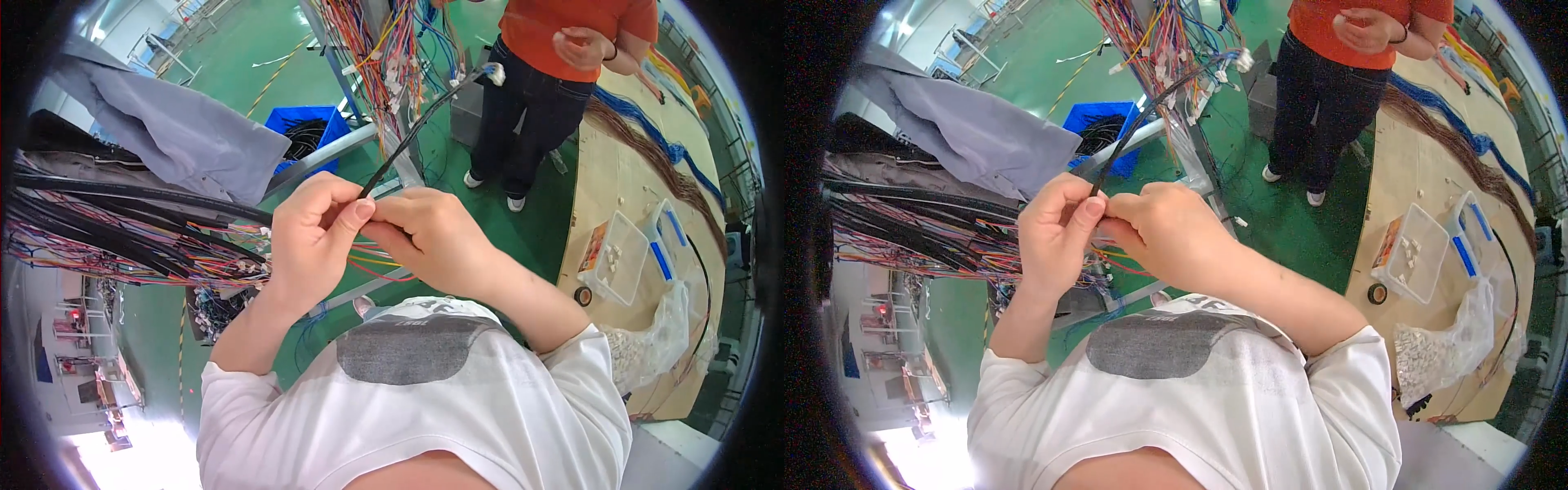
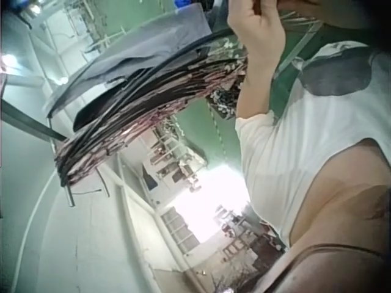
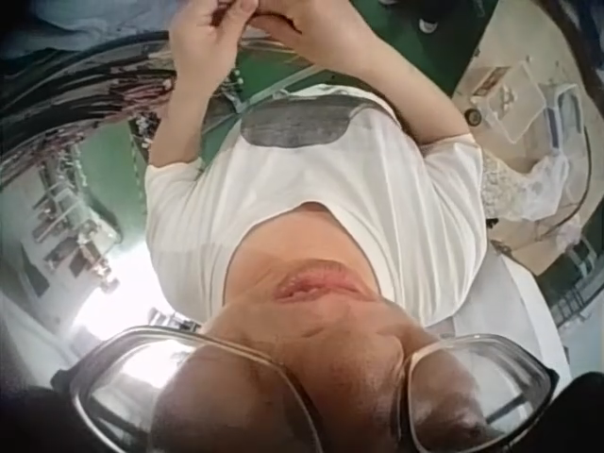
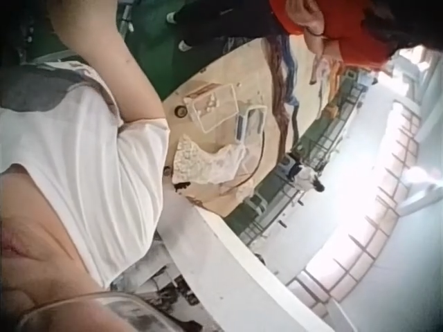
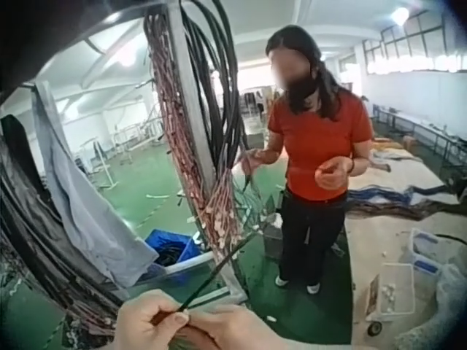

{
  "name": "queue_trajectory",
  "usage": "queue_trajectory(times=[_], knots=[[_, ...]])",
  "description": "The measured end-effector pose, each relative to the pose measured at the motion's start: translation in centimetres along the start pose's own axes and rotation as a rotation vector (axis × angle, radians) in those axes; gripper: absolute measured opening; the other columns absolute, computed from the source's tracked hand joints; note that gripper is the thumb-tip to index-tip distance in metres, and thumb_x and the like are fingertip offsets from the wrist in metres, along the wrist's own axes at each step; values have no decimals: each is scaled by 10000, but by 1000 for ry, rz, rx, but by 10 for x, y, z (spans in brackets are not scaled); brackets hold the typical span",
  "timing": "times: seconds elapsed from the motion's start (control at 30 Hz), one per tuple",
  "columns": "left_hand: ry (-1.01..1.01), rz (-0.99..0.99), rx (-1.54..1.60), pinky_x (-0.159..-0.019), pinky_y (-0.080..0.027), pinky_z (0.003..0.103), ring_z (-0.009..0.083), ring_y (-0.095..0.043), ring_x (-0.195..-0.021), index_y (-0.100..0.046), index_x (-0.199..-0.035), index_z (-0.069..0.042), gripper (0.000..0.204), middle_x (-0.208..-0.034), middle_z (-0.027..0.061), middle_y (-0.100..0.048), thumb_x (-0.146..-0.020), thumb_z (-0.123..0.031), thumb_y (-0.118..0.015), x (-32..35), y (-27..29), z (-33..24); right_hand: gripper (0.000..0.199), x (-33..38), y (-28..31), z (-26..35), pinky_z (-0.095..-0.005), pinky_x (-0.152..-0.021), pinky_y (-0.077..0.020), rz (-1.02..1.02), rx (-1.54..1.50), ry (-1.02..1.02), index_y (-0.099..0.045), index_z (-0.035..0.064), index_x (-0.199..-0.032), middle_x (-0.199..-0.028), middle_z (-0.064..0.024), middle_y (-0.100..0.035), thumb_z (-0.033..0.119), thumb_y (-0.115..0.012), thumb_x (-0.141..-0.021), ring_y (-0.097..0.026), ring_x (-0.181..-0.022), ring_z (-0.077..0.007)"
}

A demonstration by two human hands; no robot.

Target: Using electrical tape to wrap and secure wire harnesses and connectors on a factory assembly floor.

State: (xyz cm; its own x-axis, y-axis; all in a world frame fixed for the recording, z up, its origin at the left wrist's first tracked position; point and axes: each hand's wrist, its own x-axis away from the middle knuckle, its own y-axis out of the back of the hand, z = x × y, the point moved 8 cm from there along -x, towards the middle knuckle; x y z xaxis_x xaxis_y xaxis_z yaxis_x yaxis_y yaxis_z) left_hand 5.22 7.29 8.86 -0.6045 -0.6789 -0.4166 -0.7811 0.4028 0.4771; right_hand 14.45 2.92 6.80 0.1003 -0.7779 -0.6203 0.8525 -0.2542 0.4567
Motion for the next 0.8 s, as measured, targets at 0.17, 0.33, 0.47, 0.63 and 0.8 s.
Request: queue_trajectory(times=[0.17, 0.33, 0.47, 0.63, 0.8], knots=[[58, 73, -34, -511, -380, 196, 52, -462, -582, -515, -792, 11, 84, -640, 15, -521, -799, -61, -556, 1, -4, 0, 89, 8, -20, -26, -253, -456, -376, 239, -496, -405, -577, 5, -780, -611, -38, -535, 77, -530, -805, -493, -489, -112], [120, 148, -2, -456, -341, 188, 31, -440, -552, -513, -819, 5, 99, -646, 8, -507, -815, -90, -540, 6, -7, -5, 173, 38, -9, -31, -206, -392, -318, 208, -657, -228, -566, 12, -685, -543, -21, -484, 125, -524, -810, -454, -449, -63], [286, -137, 278, -415, -307, 176, 25, -444, -540, -556, -847, -9, 99, -658, -10, -508, -792, -90, -572, -32, 45, 20, 181, 127, 28, -137, -170, -398, -306, -190, -604, -913, -542, -11, -649, -533, -12, -490, 114, -512, -777, -429, -448, -39], [40, -93, -221, -522, -419, 237, 112, -549, -601, -570, -853, -11, 118, -720, 51, -585, -741, -31, -600, -40, 15, 8, 303, 46, 62, 7, -230, -555, -384, -129, -768, -218, -577, -15, -846, -647, -45, -577, 203, -696, -673, -531, -587, -128], [-441, 2, -862, -569, -457, 273, 194, -587, -649, -566, -912, -32, 154, -782, 102, -597, -759, -53, -567, -39, 5, -6, 422, 37, 67, 46, -418, -774, -353, -325, -950, 76, -532, 68, -733, -564, -68, -549, 471, -646, -684, -491, -525, -147]])
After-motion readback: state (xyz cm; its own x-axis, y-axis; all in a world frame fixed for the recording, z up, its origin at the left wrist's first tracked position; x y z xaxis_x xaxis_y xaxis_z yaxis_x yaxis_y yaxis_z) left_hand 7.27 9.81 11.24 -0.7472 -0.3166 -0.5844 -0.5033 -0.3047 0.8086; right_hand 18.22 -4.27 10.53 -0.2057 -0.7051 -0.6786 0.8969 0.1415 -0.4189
